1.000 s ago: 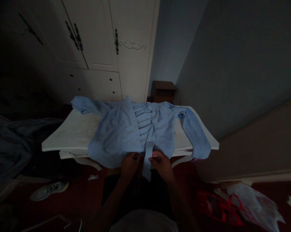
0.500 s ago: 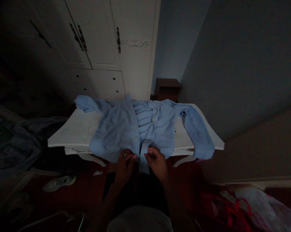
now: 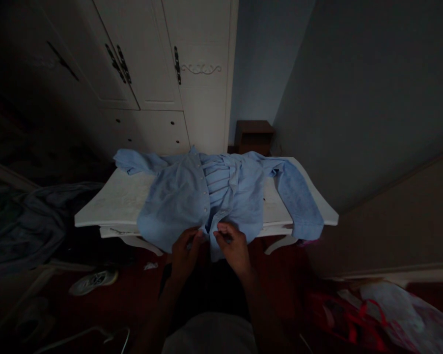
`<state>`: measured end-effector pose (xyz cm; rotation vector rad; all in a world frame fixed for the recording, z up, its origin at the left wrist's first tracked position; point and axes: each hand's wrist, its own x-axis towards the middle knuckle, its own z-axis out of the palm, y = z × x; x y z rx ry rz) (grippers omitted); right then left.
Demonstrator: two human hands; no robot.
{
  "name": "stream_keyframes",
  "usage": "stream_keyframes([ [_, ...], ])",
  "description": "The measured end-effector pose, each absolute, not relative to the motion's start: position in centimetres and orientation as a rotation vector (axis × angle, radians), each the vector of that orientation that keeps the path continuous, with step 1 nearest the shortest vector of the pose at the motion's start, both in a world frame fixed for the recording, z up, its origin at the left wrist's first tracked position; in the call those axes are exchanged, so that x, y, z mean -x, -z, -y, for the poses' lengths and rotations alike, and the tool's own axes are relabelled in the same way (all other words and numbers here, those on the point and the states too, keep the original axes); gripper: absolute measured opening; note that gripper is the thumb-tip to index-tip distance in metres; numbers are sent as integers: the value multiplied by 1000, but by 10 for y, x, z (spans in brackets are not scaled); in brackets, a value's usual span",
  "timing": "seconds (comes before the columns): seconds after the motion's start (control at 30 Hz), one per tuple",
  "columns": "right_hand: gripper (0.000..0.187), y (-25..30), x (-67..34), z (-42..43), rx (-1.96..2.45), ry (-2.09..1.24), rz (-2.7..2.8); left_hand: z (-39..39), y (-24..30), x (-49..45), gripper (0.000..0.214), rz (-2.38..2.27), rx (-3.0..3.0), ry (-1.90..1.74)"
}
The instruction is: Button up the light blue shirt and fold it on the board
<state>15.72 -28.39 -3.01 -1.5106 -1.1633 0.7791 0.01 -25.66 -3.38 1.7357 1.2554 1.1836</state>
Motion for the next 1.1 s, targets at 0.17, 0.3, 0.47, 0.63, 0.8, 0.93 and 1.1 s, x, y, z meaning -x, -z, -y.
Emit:
stream_keyframes([
  [0.17, 30, 25, -150, 282, 1485, -782, 1030, 255, 33, 1, 23, -1285, -1519, -1209],
  [0.3, 30, 15, -143, 279, 1470, -753, 962, 251, 35, 1, 24, -1289, -1515, -1326],
  [0.47, 30, 4, -147, 277, 1455, -655, 962, 245, 22, -3, 17, -1207, -1869, -1339],
  [0.63, 28, -1, -147, 274, 1398, -599, 961, 240, 8, -11, 17, -1149, -2015, -1391],
  [0.8, 29, -5, -146, 271, 1388, -539, 1001, 234, -1, -17, 18, -1120, -2083, -1427],
  [0.93, 32, -8, -153, 267, 1433, -471, 1090, 231, -6, -21, 18, -1121, -2078, -1396],
  [1.1, 37, -5, -156, 261, 1447, -456, 1141, 235, -1, -27, 20, -1089, -2104, -1385],
])
